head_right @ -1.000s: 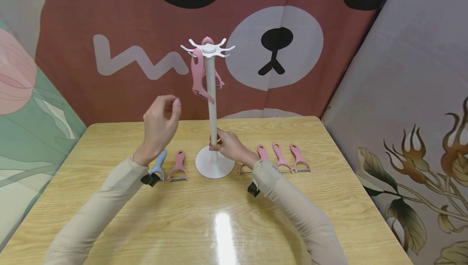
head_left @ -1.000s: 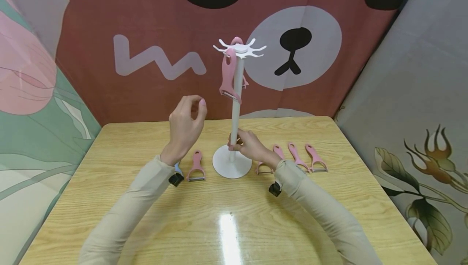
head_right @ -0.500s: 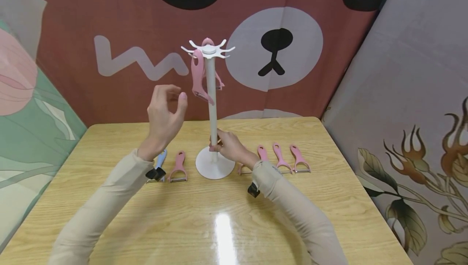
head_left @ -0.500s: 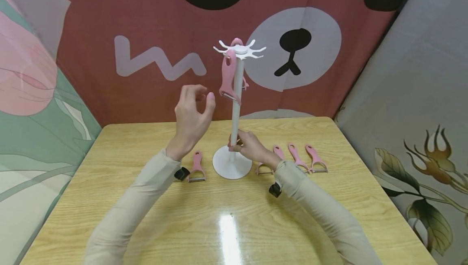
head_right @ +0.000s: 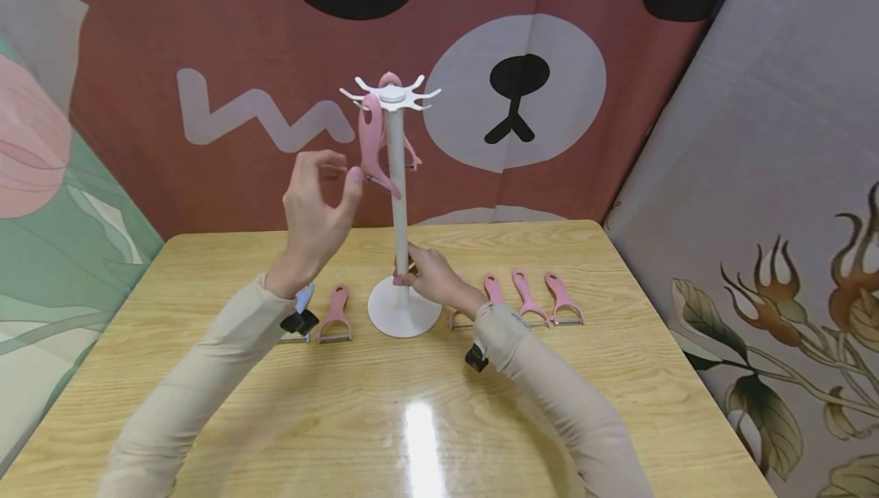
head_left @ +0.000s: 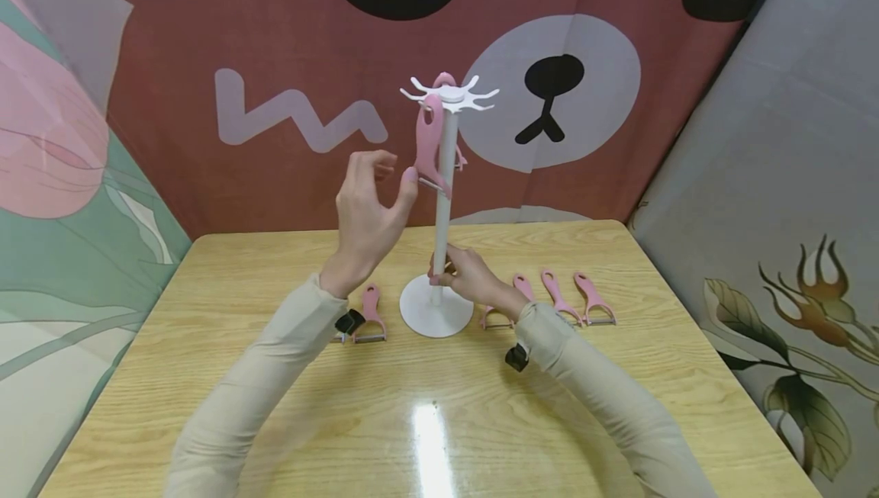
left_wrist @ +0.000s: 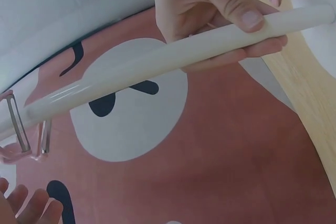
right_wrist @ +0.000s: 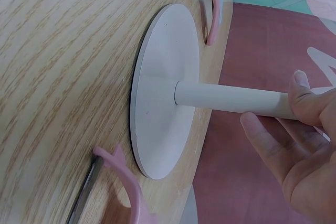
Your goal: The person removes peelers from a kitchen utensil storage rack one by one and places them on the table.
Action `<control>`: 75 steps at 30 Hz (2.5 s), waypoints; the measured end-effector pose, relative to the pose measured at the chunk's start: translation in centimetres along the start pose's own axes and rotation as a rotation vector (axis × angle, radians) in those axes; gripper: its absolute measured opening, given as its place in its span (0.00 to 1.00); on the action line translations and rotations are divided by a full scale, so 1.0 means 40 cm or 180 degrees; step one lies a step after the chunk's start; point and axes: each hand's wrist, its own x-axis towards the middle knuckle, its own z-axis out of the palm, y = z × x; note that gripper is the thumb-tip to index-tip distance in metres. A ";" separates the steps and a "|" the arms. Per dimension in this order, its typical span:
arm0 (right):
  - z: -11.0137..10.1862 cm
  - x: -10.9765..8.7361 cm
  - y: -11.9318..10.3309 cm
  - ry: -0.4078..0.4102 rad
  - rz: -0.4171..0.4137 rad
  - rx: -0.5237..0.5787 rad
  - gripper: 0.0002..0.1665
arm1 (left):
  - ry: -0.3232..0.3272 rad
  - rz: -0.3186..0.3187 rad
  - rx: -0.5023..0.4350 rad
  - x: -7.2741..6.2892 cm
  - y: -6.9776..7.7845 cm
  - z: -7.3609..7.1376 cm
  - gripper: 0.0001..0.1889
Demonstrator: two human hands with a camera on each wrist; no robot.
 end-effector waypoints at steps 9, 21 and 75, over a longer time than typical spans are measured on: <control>0.001 0.000 -0.001 -0.0008 0.0033 -0.0006 0.10 | -0.0050 0.0086 -0.0031 0.012 0.021 0.008 0.28; -0.002 0.000 -0.002 -0.0048 0.0008 0.0021 0.10 | 0.0020 0.0275 -0.0109 0.027 0.042 0.022 0.21; 0.004 -0.005 -0.001 -0.0071 0.0098 0.0167 0.10 | 0.0166 0.0410 -0.0086 0.034 0.057 0.023 0.14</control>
